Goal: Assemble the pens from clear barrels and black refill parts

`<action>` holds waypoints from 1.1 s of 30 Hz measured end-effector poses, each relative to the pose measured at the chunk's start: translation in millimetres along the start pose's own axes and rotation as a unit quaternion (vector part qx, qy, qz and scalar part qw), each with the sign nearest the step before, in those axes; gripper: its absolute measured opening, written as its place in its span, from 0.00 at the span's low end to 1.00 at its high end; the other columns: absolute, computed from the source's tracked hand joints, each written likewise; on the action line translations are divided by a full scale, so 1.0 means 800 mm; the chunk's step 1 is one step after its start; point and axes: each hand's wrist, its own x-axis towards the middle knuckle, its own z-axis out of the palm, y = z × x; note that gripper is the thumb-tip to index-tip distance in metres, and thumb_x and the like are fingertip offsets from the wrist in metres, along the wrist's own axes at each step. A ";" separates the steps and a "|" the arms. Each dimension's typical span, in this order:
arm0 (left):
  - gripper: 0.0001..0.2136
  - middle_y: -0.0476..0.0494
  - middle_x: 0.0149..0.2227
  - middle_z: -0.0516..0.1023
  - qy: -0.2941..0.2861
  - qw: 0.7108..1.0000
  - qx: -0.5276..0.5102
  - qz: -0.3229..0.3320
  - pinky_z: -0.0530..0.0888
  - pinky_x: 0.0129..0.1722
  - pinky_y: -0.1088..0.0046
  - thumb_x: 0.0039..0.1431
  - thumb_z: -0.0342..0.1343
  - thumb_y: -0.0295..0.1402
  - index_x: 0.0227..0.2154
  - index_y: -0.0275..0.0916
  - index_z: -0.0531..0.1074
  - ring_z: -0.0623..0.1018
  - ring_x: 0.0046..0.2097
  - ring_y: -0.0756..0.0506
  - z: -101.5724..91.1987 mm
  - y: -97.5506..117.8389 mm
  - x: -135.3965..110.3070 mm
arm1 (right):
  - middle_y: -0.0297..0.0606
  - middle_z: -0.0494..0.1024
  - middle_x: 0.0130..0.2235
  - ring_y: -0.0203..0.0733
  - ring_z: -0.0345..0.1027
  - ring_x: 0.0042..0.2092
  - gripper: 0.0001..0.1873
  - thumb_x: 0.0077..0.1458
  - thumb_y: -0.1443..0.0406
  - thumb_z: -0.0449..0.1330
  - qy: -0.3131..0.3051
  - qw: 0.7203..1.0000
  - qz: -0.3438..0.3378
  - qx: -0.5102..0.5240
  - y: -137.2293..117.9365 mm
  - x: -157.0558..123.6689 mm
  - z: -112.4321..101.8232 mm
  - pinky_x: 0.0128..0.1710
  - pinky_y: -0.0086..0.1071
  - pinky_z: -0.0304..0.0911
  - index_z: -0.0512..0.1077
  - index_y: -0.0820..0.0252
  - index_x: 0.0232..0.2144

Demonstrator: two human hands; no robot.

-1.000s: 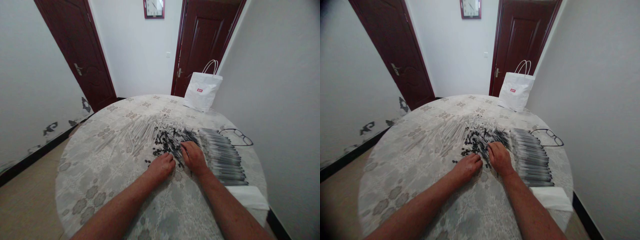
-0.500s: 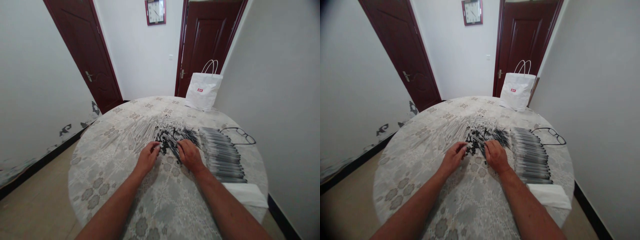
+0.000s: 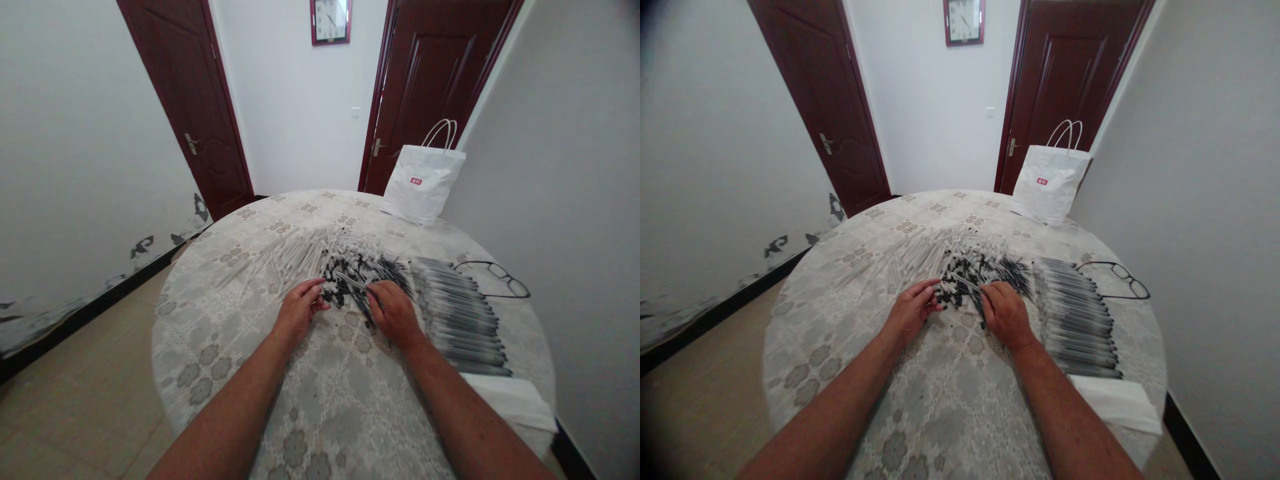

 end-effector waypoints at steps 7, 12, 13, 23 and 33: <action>0.17 0.48 0.31 0.73 0.038 0.999 -0.028 0.013 0.79 0.37 0.66 0.47 0.68 0.34 0.41 0.36 0.75 0.76 0.31 0.50 0.006 0.008 -0.004 | 0.44 0.74 0.42 0.47 0.67 0.46 0.10 0.62 0.67 0.56 -0.040 0.998 -0.029 0.023 -0.012 0.002 -0.003 0.48 0.42 0.66 0.74 0.58 0.45; 0.14 0.48 0.29 0.75 0.013 1.000 -0.012 0.013 0.78 0.40 0.67 0.50 0.67 0.34 0.39 0.35 0.75 0.77 0.31 0.50 0.008 0.007 -0.006 | 0.45 0.74 0.41 0.47 0.67 0.46 0.10 0.63 0.67 0.55 -0.048 0.998 -0.029 0.026 -0.016 0.002 -0.003 0.47 0.42 0.66 0.74 0.58 0.45; 0.14 0.48 0.29 0.75 0.009 1.000 -0.008 0.015 0.78 0.40 0.67 0.50 0.66 0.34 0.40 0.35 0.75 0.77 0.31 0.50 0.008 0.007 -0.006 | 0.45 0.74 0.41 0.47 0.67 0.45 0.10 0.63 0.67 0.55 -0.051 0.998 -0.031 0.026 -0.017 0.002 -0.003 0.47 0.42 0.66 0.74 0.59 0.45; 0.16 0.37 0.42 0.81 0.029 1.000 -0.006 0.004 0.80 0.42 0.67 0.53 0.65 0.35 0.44 0.35 0.78 0.81 0.40 0.45 0.007 0.002 0.000 | 0.45 0.74 0.41 0.46 0.68 0.44 0.10 0.63 0.66 0.54 -0.058 0.998 -0.033 0.006 -0.022 0.003 -0.001 0.45 0.39 0.66 0.73 0.58 0.44; 0.15 0.36 0.43 0.81 0.040 0.999 -0.013 0.006 0.80 0.40 0.68 0.56 0.63 0.37 0.44 0.34 0.76 0.82 0.40 0.45 0.002 0.008 -0.002 | 0.40 0.77 0.34 0.41 0.69 0.35 0.10 0.66 0.63 0.50 -0.130 0.987 -0.054 -0.083 -0.042 -0.006 0.013 0.35 0.30 0.59 0.71 0.58 0.39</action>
